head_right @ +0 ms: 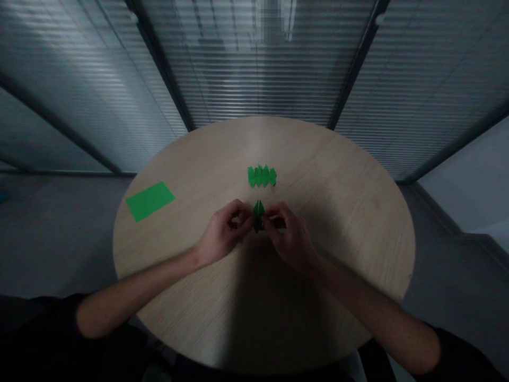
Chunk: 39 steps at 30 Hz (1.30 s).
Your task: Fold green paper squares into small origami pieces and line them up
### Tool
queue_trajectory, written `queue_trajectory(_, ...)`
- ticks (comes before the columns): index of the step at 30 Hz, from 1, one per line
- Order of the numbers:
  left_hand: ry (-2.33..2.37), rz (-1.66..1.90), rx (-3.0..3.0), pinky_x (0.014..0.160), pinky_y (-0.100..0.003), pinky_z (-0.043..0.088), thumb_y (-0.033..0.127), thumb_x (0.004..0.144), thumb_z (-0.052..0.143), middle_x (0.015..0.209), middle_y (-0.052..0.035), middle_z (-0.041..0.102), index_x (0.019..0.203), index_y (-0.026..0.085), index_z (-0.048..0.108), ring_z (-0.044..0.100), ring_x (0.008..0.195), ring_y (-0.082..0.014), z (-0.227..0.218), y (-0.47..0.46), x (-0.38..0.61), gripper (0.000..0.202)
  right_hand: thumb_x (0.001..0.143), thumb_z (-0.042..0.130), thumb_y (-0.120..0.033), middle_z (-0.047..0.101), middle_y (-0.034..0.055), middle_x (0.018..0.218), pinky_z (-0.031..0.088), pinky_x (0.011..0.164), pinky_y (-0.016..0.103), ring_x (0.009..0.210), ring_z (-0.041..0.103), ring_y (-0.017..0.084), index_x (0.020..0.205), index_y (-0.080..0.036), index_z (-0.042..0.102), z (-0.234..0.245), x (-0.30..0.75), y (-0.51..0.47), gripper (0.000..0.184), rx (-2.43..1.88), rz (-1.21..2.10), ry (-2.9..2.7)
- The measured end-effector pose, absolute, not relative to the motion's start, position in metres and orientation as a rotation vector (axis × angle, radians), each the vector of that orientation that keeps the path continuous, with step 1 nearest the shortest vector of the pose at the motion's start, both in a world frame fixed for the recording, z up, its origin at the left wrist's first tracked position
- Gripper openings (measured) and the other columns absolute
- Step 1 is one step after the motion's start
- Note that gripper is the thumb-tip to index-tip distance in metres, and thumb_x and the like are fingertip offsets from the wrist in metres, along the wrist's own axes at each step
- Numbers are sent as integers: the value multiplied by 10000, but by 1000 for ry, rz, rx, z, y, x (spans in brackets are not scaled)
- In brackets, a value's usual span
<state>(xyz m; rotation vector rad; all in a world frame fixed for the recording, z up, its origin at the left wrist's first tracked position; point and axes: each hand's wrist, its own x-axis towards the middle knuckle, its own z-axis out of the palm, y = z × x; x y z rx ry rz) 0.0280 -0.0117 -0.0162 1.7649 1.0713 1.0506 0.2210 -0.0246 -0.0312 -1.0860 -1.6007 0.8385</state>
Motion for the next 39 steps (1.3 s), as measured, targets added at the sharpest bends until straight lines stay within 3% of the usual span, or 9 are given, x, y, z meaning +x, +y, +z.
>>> queue_trajectory(14,1070,1058,1800,527,-209,468,242,935,645,775,8,584,915,167,607,563,624,-97,-20,-10,29,87,929,745,-371,758,46,932,630,702,321,793,786,200,1022,-215,631,-36,221,-21,214,-1126,886,-1513)
queue_trajectory(24,1069,1017,1763,513,-213,453,271,929,639,765,6,587,924,162,622,544,609,-95,-19,-11,29,110,887,735,-345,744,49,877,628,741,341,784,754,198,920,-198,682,-27,222,-20,159,-1183,930,-1548)
queue_trajectory(34,1089,1055,1793,523,-216,466,249,932,619,786,-13,633,948,162,631,578,633,-107,-19,-12,30,89,914,676,-314,727,40,796,544,650,324,660,668,176,882,-195,703,-19,220,-26,126,-1268,594,-1749)
queue_trajectory(39,1104,1098,1799,551,-222,499,242,929,628,804,-27,666,978,157,651,598,644,-110,-19,-14,30,101,928,652,-250,726,44,867,551,681,311,714,680,173,912,-209,689,-20,219,-28,58,-1191,464,-1777)
